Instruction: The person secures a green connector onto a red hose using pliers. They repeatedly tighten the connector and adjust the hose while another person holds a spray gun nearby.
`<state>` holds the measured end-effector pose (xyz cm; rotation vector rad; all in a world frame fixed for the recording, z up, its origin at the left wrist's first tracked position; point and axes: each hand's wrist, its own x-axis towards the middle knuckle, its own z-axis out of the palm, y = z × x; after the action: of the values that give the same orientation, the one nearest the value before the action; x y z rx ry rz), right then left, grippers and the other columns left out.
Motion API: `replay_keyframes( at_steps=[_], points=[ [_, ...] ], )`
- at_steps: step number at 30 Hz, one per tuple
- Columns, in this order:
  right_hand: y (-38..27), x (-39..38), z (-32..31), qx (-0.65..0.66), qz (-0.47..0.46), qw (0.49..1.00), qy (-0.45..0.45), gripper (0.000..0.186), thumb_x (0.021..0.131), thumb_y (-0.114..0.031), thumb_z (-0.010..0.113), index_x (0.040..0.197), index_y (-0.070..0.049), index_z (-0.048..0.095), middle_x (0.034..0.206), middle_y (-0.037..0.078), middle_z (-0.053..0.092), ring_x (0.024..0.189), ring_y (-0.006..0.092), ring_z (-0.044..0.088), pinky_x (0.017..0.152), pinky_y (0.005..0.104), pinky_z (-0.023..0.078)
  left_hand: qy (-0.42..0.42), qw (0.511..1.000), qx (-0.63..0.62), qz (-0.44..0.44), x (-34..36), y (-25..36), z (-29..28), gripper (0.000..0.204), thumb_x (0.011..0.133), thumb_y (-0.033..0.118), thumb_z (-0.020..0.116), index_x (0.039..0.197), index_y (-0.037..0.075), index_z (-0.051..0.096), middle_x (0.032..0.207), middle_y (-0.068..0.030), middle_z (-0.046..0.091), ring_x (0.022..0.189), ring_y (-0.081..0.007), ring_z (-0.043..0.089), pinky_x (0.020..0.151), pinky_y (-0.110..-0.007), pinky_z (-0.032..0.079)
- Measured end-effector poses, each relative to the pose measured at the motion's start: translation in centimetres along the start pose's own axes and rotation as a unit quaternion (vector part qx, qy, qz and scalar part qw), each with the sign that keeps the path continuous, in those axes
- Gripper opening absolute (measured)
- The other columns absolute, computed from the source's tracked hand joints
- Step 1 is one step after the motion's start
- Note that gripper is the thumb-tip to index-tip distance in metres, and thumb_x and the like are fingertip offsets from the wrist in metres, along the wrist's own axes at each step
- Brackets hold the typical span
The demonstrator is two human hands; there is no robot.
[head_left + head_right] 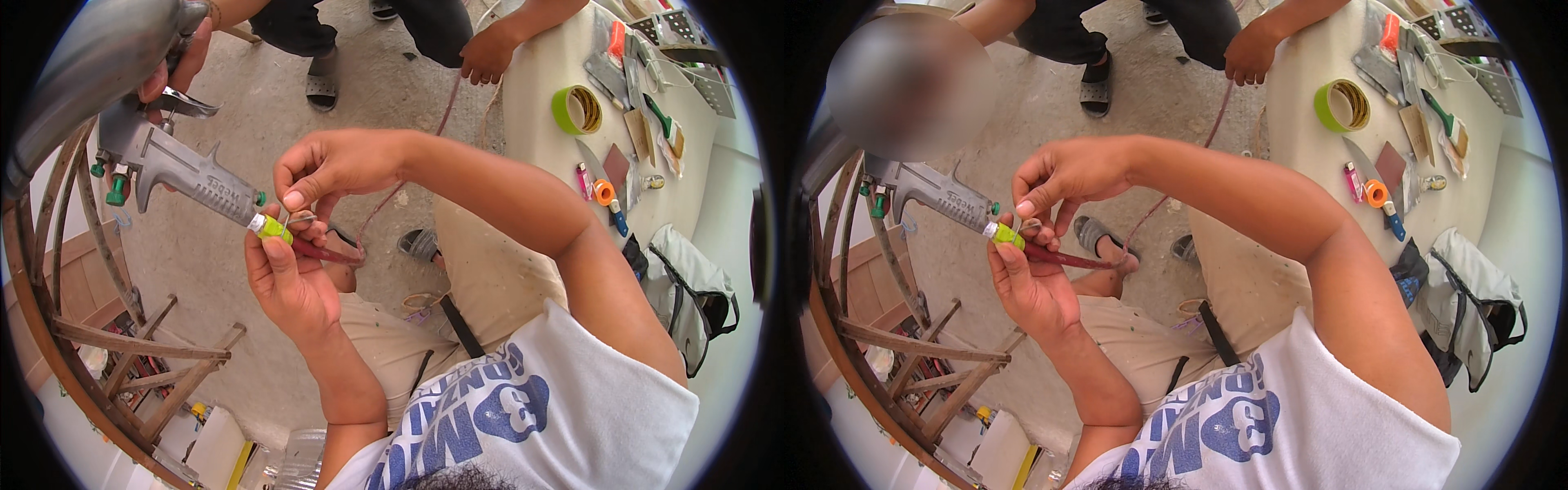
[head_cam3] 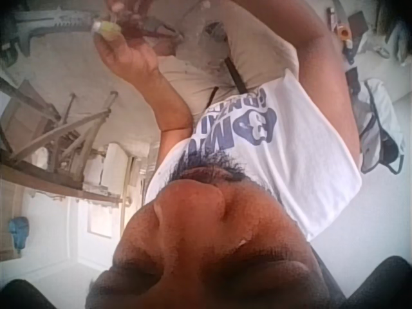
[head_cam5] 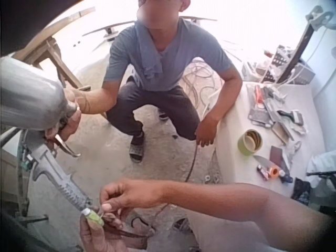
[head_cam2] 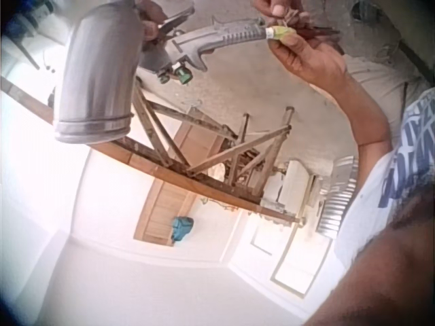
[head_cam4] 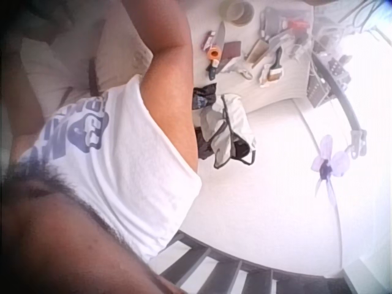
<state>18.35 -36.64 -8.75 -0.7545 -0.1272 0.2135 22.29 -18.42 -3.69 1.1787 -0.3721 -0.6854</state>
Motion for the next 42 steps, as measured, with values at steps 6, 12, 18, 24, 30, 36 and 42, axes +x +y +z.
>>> replay_keyframes(
  at_steps=[6, 12, 18, 24, 30, 36, 42],
  points=[
    [0.8, 1.6, -0.2, 0.060, 0.025, 0.997, -0.044, 0.022, 0.095, -0.024, 0.068, 0.094, -0.004, 0.062, 0.085, 0.005, 0.066, 0.076, 0.0153, 0.065, 0.072, 0.0329, 0.056, -0.006, 1.000, -0.013, -0.002, 0.1, 0.1, -0.6, 0.040, 0.101, 0.030, 0.059, 0.126, -0.001, 0.056, 0.100, -0.0080, 0.062, 0.085, -0.0165, 0.057, 0.075, -0.030, 0.046],
    [1.0, 1.7, 0.1, 0.024, 0.051, 0.998, -0.031, 0.029, 0.099, -0.033, 0.062, 0.095, -0.005, 0.063, 0.085, 0.003, 0.063, 0.078, 0.0143, 0.063, 0.074, 0.0317, 0.054, 0.000, 0.998, -0.057, -0.028, 0.3, 0.3, -0.5, 0.039, 0.101, 0.028, 0.059, 0.128, 0.000, 0.056, 0.099, -0.0077, 0.061, 0.083, -0.0155, 0.056, 0.075, -0.030, 0.047],
    [-1.9, -13.3, 4.2, -0.357, 0.050, 0.851, 0.383, 0.040, 0.098, -0.039, 0.061, 0.107, 0.000, 0.066, 0.089, 0.007, 0.065, 0.082, 0.0151, 0.060, 0.076, 0.0318, 0.051, 0.031, 0.999, -0.003, -0.037, 0.4, -0.2, -3.3, 0.044, 0.103, 0.028, 0.057, 0.134, -0.003, 0.052, 0.111, -0.0095, 0.063, 0.088, -0.0141, 0.058, 0.079, -0.028, 0.048],
    [1.8, -36.7, 10.8, -0.580, 0.375, 0.478, 0.543, 0.036, 0.095, -0.032, 0.063, 0.093, 0.003, 0.066, 0.094, 0.021, 0.068, 0.088, 0.0358, 0.067, 0.078, 0.0458, 0.052, 0.048, 0.998, 0.046, -0.012, -0.5, 0.1, -1.2, 0.041, 0.104, 0.026, 0.055, 0.131, -0.005, 0.053, 0.108, -0.0094, 0.063, 0.091, -0.0150, 0.058, 0.082, -0.029, 0.048],
    [13.9, -39.2, 14.7, -0.543, 0.464, 0.422, 0.559, 0.069, 0.083, -0.032, 0.076, 0.129, 0.005, 0.041, 0.116, 0.029, 0.057, 0.109, 0.0435, 0.059, 0.089, 0.0486, 0.051, 0.059, 0.998, -0.018, -0.004, -0.1, -1.0, -4.4, 0.035, 0.103, 0.025, 0.057, 0.123, -0.003, 0.058, 0.103, -0.0089, 0.063, 0.087, -0.0156, 0.058, 0.077, -0.030, 0.048],
    [13.4, -41.4, 14.4, -0.335, 0.270, 0.591, 0.682, 0.063, 0.086, -0.003, 0.053, 0.145, 0.002, 0.035, 0.092, 0.010, 0.058, 0.066, 0.0143, 0.058, 0.061, 0.0306, 0.052, 0.048, 0.998, -0.049, 0.014, -0.3, 0.5, -1.8, 0.028, 0.102, 0.023, 0.058, 0.116, -0.002, 0.061, 0.098, -0.0097, 0.063, 0.080, -0.0164, 0.055, 0.073, -0.033, 0.046],
    [0.2, -28.4, 12.4, -0.230, 0.148, 0.850, 0.451, 0.054, 0.091, -0.013, 0.070, 0.141, -0.004, 0.050, 0.099, 0.002, 0.054, 0.080, 0.0095, 0.058, 0.073, 0.0266, 0.052, 0.086, 0.996, -0.005, 0.011, -1.3, 0.6, -1.2, 0.026, 0.102, 0.024, 0.059, 0.115, 0.001, 0.058, 0.099, -0.0098, 0.061, 0.078, -0.0172, 0.055, 0.072, -0.034, 0.045]
  ],
)
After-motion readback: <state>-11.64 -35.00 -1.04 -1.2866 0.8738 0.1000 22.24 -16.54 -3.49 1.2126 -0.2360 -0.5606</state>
